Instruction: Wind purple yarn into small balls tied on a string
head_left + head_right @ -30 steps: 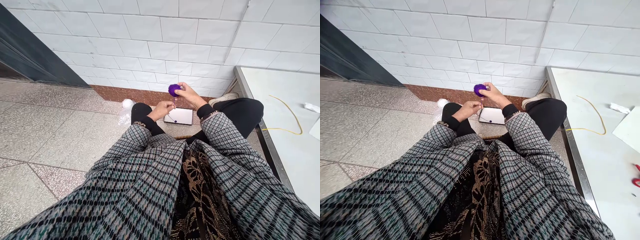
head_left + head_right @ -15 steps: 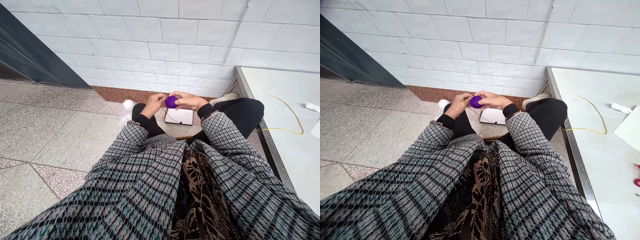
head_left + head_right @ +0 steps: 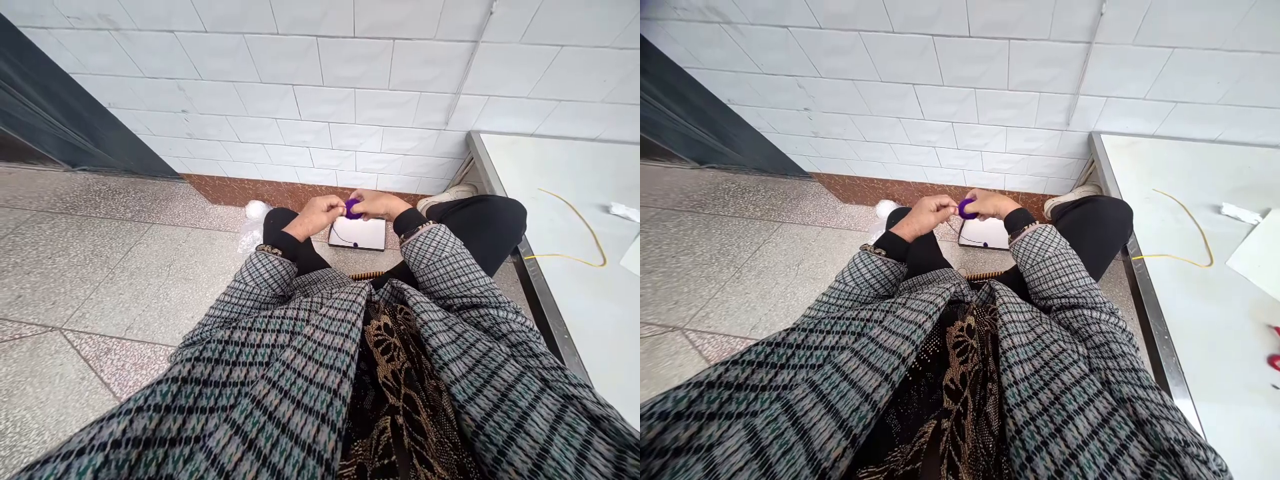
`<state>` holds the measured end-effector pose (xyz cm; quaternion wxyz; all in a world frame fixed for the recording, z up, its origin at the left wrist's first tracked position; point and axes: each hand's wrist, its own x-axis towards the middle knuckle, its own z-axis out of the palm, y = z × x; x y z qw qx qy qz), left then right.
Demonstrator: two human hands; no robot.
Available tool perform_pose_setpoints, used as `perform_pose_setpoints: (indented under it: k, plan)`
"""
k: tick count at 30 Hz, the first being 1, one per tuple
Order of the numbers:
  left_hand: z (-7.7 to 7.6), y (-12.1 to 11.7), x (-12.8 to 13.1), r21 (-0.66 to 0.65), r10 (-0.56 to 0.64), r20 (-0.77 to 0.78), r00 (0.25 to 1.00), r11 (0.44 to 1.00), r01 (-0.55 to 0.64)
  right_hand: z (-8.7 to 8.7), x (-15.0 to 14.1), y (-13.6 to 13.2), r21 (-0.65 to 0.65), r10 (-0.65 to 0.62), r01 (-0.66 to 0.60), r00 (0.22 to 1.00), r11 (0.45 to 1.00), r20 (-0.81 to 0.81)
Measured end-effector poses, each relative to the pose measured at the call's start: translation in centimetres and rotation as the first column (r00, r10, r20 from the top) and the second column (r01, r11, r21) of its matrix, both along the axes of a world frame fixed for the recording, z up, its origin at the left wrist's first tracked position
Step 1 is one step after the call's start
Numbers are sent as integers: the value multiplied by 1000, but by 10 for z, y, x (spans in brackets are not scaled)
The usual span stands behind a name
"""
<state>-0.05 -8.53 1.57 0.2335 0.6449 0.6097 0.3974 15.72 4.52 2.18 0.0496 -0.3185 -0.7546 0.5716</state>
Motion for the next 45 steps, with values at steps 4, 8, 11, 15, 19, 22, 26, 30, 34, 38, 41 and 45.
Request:
perform_pose_setpoints:
  k: [4, 8, 11, 15, 19, 22, 26, 30, 34, 38, 41, 45]
  plan:
    - [-11, 7, -11, 20, 186, 177, 966, 981, -193, 12, 5, -11, -276, 192, -242, 961, 930, -197]
    - [-31, 10, 1, -121, 217, 290, 932, 974, -190, 20, 4, -12, -407, -1, -187, 908, 894, -419]
    - [-37, 6, 19, -185, 74, 229, 971, 982, -32, 18, 0, -8, -399, -158, -35, 883, 916, -441]
    - [-24, 0, 27, -99, -102, 9, 995, 990, 102, 9, -5, -4, -198, -226, 174, 932, 965, -282]
    - [-4, -3, 13, 61, 7, -100, 995, 998, -1, 5, -1, -3, -35, -44, 41, 994, 999, -96]
    - [4, -3, 1, 104, 115, -82, 990, 989, -107, 9, 4, -5, -106, 201, -208, 977, 972, -72]
    - [-3, -2, -6, 68, 154, 3, 988, 986, -154, 16, 8, -8, -222, 312, -342, 936, 913, -161]
    - [-22, 0, 0, -25, 191, 149, 970, 982, -189, 23, 8, -11, -373, 182, -298, 932, 879, -314]
    - [-36, 0, 13, -89, 179, 265, 947, 983, -161, 27, 7, -12, -455, -5, -199, 913, 868, -409]
    - [-35, -4, 26, -56, 59, 94, 994, 997, -54, 24, 2, -10, -470, -129, -112, 884, 875, -450]
    - [-22, -10, 32, 55, -41, -162, 986, 997, 51, 24, -1, -8, -466, -222, -10, 870, 885, -439]
    - [9, -16, 30, 117, -55, -400, 915, 987, 110, 28, -5, -9, -385, -298, 133, 864, 913, -406]
